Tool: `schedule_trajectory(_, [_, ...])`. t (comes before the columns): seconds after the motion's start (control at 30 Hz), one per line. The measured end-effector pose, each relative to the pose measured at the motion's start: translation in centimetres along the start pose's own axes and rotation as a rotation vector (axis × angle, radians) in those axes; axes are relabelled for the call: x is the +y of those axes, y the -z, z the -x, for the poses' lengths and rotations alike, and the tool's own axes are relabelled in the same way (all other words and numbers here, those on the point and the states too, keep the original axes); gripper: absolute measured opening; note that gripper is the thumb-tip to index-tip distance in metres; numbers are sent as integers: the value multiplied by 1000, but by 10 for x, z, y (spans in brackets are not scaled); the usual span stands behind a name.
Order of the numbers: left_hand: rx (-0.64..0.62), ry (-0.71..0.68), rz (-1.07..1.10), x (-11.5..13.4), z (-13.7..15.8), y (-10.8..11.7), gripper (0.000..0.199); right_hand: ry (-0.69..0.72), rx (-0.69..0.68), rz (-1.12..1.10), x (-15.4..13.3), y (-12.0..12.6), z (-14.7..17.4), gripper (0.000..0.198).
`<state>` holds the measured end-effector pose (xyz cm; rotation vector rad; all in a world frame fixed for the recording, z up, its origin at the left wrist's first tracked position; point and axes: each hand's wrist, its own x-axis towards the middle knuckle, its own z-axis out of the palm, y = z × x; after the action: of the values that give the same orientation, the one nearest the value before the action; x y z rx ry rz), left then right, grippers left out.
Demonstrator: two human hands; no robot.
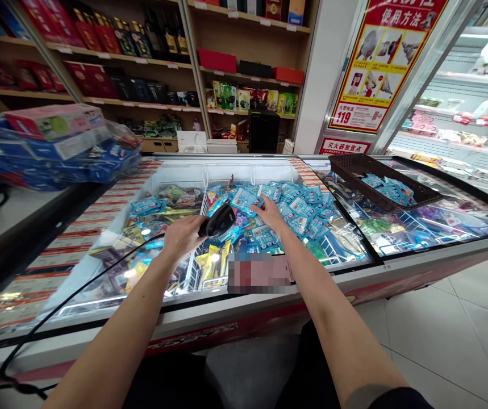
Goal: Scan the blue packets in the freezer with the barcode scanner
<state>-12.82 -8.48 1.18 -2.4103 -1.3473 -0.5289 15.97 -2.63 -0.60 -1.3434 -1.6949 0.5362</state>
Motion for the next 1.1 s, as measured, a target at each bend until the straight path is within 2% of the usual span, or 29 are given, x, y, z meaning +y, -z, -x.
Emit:
schedule_trajectory(0.1, [-1,20,3,-4,3,0,31,-20,6,1,-1,0,-1,54])
schedule_trajectory(0.33, [-27,77,-4,-29,16,13,33,-90,35,62,-15,-1,-12,48])
schedule_trajectory(0.57, [-72,116,-37,-65,39,26,34,-125,67,439,-31,2,-25,46])
schedule_trajectory(0.7, [-98,162,-79,-91,60,31,34,-156,36,608,-38,2,-21,47])
schedule_trajectory(0.8, [-118,185,-122,-112,77,39,36,-174,89,742,-49,-2,-18,47])
schedule_trajectory(0.93, [-141,275,-183,-141,103,48,37,6,125,872,-71,-24,-19,41])
schedule_trajectory(1.1, [-63,395,-186,-167,135,52,36,184,-122,780,-96,-86,-23,41])
